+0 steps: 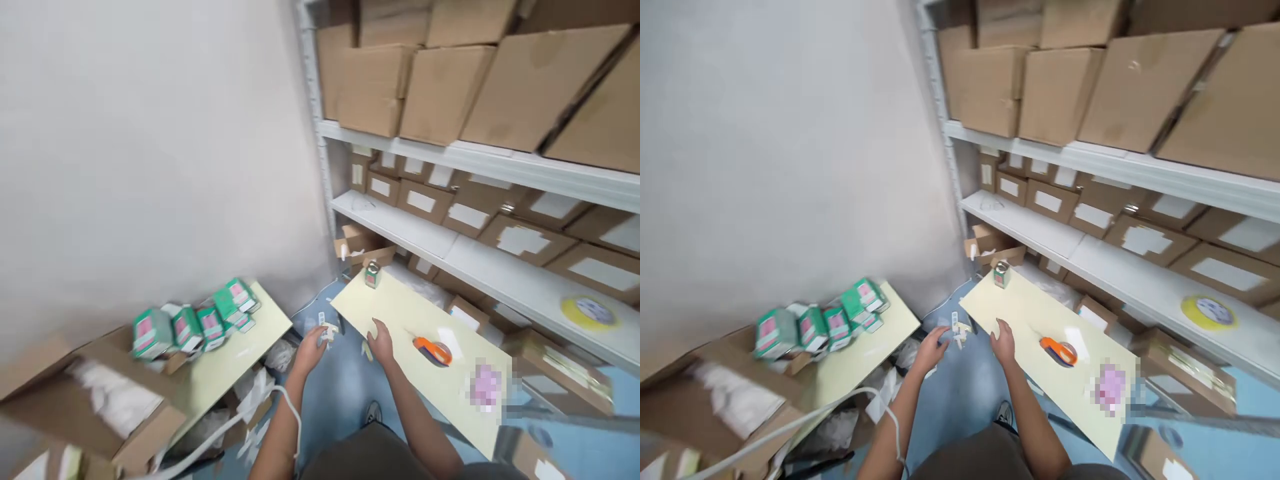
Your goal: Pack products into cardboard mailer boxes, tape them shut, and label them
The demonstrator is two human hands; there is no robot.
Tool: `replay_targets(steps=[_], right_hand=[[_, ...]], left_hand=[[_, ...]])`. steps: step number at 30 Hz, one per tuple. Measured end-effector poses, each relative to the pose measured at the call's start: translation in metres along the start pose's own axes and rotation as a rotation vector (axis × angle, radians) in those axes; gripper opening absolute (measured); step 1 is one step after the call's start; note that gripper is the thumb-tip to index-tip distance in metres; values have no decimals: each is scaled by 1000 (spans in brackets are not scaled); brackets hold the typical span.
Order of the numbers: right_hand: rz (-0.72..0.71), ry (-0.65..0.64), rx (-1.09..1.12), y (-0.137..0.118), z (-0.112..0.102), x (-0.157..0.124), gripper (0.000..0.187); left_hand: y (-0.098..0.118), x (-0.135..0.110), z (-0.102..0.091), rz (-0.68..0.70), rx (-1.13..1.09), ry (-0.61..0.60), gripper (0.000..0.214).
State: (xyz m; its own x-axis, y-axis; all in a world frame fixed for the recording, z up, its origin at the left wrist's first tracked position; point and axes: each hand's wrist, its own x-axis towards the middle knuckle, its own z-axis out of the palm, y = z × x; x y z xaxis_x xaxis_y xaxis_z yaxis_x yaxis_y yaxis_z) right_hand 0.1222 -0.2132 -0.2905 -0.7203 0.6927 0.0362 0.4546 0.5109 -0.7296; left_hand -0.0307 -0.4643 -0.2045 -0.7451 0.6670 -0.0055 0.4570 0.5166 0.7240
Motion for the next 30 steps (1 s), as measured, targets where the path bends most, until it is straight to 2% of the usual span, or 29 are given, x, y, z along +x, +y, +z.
replay_targets(steps=[4, 7, 13, 18, 21, 23, 26, 30], right_hand=[[-252, -67, 89, -81, 61, -1, 54], [-396, -135, 144, -147, 123, -27, 54], [-646, -403, 176, -286, 247, -127, 59], [-783, -569, 169, -398, 327, -211, 60], [-865, -667, 172, -452, 369, -254, 58], [-915, -721, 182, -480, 399, -280, 56], [-974, -807, 181, -509, 447, -316, 56], [-969, -975, 110, -529, 516, -357, 59]], left_hand=[[-55, -74, -64, -92, -15, 173, 45], [-107, -150, -116, -181, -36, 298, 48], [-215, -315, -211, -421, -64, 636, 47], [-279, -439, -276, -527, -53, 846, 48], [-308, -495, -303, -627, -56, 945, 48], [-328, -522, -313, -701, -60, 1000, 49], [-358, -549, -317, -808, -77, 1057, 50], [-397, -567, -324, -980, -137, 1031, 49]])
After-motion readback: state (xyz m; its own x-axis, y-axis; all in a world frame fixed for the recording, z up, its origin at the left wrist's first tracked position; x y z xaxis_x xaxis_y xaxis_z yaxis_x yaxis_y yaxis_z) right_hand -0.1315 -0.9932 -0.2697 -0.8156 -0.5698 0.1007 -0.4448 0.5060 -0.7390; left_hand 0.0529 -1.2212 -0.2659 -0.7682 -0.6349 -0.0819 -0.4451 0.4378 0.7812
